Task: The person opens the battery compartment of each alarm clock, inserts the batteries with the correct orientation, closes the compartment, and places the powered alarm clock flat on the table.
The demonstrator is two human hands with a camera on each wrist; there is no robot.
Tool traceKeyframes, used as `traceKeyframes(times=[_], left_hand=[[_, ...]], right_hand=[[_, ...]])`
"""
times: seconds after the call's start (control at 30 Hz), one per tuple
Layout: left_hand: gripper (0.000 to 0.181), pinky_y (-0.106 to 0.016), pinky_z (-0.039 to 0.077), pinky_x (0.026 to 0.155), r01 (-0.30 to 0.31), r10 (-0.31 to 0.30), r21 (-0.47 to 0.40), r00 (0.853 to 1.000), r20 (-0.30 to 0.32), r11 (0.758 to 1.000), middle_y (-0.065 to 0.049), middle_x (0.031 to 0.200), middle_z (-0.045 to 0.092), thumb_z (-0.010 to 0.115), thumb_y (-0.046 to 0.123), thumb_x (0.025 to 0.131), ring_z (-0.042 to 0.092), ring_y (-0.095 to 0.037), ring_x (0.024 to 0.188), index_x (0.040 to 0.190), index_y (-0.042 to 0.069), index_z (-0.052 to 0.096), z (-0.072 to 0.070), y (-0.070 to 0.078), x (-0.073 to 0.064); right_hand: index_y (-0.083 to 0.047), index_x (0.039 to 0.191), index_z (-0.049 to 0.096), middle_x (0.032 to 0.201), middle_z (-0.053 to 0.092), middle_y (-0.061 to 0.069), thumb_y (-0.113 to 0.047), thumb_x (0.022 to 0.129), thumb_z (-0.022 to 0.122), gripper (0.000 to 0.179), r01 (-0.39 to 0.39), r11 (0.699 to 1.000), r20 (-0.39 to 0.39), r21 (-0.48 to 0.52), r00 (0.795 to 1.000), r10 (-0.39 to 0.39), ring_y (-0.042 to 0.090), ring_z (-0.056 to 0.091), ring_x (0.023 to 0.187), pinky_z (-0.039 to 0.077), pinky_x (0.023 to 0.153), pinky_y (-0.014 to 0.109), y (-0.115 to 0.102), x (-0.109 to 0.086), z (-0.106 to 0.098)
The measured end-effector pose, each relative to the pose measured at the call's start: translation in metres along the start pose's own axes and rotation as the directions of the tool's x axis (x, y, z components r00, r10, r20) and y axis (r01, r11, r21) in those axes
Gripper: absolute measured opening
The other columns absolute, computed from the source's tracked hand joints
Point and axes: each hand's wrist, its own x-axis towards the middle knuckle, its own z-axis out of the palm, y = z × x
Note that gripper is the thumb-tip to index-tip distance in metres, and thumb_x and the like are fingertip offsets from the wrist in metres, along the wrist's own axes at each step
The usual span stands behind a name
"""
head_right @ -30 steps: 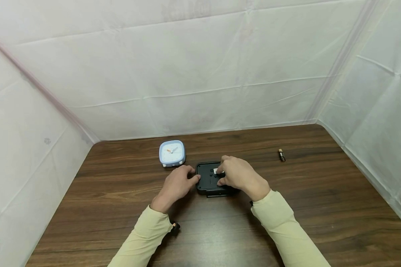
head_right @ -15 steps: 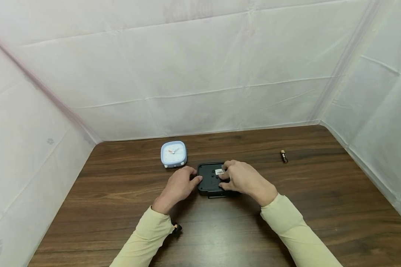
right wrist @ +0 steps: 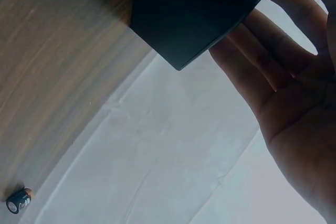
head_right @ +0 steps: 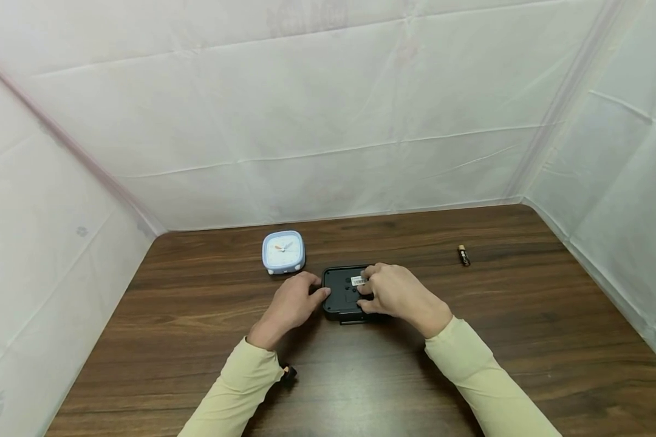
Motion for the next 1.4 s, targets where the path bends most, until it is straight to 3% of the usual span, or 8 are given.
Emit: traceKeyframes(times=[0.27,0.5,0.7,1.0,1.4], left_hand=[[0.031,-0.051,0.055,0.096,0.008,-0.008,-0.002,1.000,0.011,1.000,-0.018,0.132,0.068,0.069,0.022,0.106,0.065,-0.034,0.120,0.124,-0.003,0.074,-0.001,0.002,0.001],[0.030,-0.049,0.056,0.090,0.000,0.000,-0.008,1.000,0.013,1.000,-0.016,0.128,0.071,0.070,0.022,0.105,0.068,-0.032,0.113,0.122,-0.002,0.075,0.000,0.000,0.001],[0.031,-0.051,0.055,0.093,0.011,-0.010,-0.023,1.000,0.022,1.000,-0.016,0.131,0.069,0.069,0.023,0.106,0.066,-0.033,0.118,0.124,-0.001,0.075,-0.001,0.000,0.000],[0.030,-0.052,0.054,0.095,0.007,-0.006,-0.035,1.000,0.020,0.999,-0.017,0.130,0.068,0.069,0.023,0.106,0.066,-0.034,0.118,0.123,-0.001,0.074,-0.003,0.001,0.000],[0.031,-0.052,0.055,0.094,0.009,-0.009,-0.031,1.000,0.014,0.999,-0.018,0.130,0.069,0.069,0.024,0.106,0.066,-0.034,0.116,0.124,-0.001,0.074,-0.003,0.002,-0.001]], right_hand=[[-0.011,0.104,0.087,0.122,0.075,0.013,-0.018,0.093,0.081,0.015,0.001,0.999,-0.026,0.039,1.000,0.000,0.031,0.074,0.104,0.061,0.080,0.043,0.003,-0.003,-0.001],[-0.009,0.103,0.086,0.118,0.074,0.011,-0.018,0.095,0.079,0.014,0.059,0.998,-0.066,0.012,0.996,-0.058,0.025,0.074,0.097,0.061,0.072,0.038,0.004,-0.003,0.003],[-0.008,0.102,0.084,0.112,0.073,0.007,-0.020,0.099,0.078,0.013,0.119,0.992,-0.132,0.052,0.985,-0.111,0.020,0.072,0.094,0.061,0.074,0.037,0.011,-0.001,0.008],[-0.009,0.100,0.080,0.102,0.074,0.001,-0.011,0.094,0.082,0.007,0.159,0.987,-0.146,0.038,0.978,-0.152,0.015,0.073,0.088,0.061,0.074,0.036,0.010,0.001,0.005],[-0.017,0.088,0.066,0.093,0.063,-0.007,-0.003,0.090,0.084,0.023,0.101,0.991,-0.105,0.092,0.990,-0.091,0.005,0.053,0.072,0.050,0.061,0.028,0.001,0.000,0.000]])
